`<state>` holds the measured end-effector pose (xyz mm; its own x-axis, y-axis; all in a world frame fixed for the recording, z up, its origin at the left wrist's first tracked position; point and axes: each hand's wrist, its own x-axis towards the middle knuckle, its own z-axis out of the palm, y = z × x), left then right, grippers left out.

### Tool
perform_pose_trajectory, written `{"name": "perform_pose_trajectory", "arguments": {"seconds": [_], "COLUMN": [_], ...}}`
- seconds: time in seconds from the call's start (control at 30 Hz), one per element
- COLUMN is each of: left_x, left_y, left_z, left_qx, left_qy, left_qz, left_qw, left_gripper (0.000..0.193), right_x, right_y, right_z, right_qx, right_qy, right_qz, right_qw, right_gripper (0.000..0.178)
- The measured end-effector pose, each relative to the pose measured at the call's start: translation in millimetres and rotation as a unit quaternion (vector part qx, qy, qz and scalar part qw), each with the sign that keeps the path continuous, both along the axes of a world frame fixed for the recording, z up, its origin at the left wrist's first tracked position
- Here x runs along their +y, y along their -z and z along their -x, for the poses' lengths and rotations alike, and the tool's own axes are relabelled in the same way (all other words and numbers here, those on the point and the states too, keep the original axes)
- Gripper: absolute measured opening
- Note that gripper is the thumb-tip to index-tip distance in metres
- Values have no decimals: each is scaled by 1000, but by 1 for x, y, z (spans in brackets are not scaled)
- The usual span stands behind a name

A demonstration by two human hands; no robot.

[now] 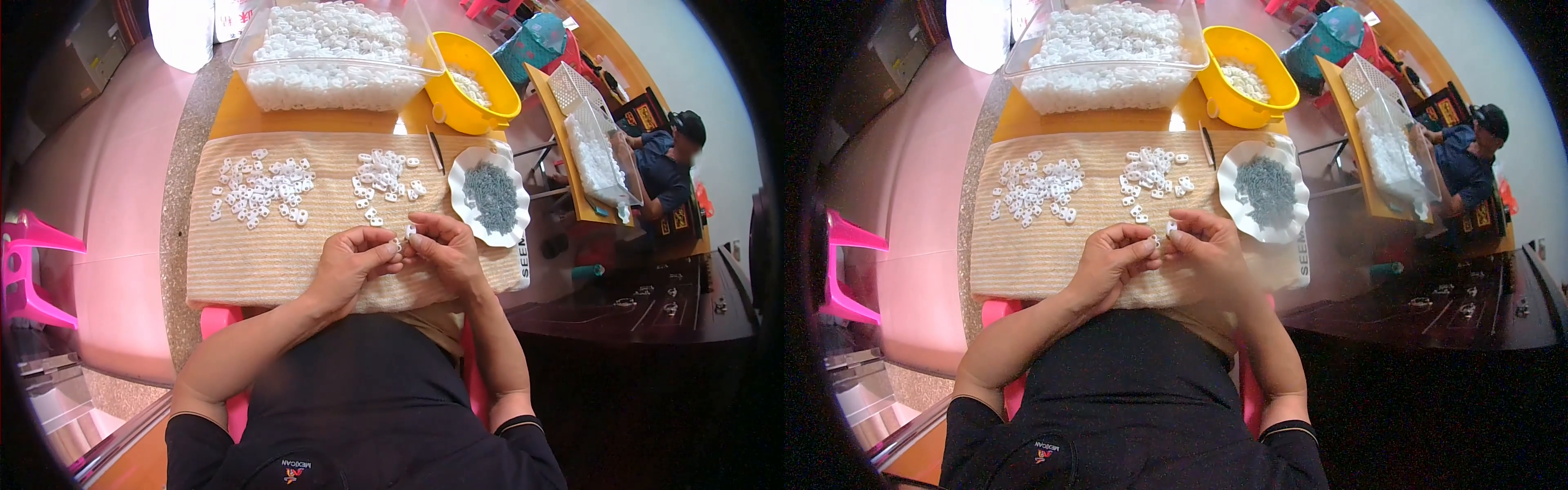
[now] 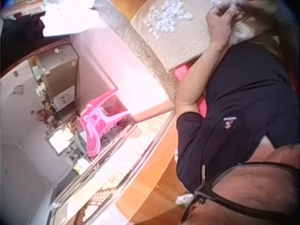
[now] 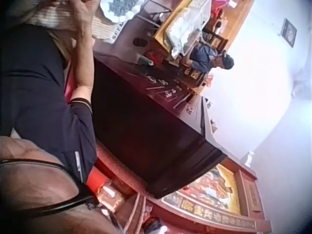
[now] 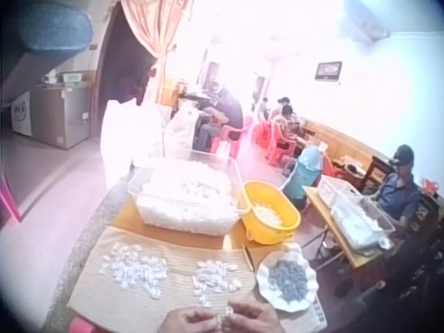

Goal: The person is manually assembling small white plastic components by inserting grey metal pins into them.

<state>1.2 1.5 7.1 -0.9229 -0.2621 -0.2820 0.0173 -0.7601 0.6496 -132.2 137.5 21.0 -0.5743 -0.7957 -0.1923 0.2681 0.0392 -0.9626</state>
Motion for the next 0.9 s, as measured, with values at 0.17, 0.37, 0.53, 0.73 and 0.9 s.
{"name": "perform_pose_trajectory", "arguments": {"seconds": [0.17, 0.37, 0.53, 0.73, 0.9], "left_x": [0, 0, -1, -1, 0], "left_y": [2, 1, 4, 2, 1], "left_z": [0, 0, 1, 0, 0], "left_qx": [-1, -7, -8, -6, -5], "left_qy": [-1, 1, 2, 1, -1], "left_qz": [1, 7, 9, 6, 5], "left_qw": [1000, 1000, 1000, 1000, 1000], "left_gripper": [15, 15, 15, 16, 16], "right_x": [2, 2, 1, 0, 2], "right_y": [4, 8, 7, 8, 11], "right_z": [2, 5, 3, 3, 4], "right_qx": [9, 20, 44, -5, 3], "right_qy": [2, -8, 14, 22, 12], "right_qz": [-7, 18, -4, 38, 28], "right_qw": [1000, 1000, 999, 999, 1000], "right_gripper": [24, 20, 19, 20, 23]}}
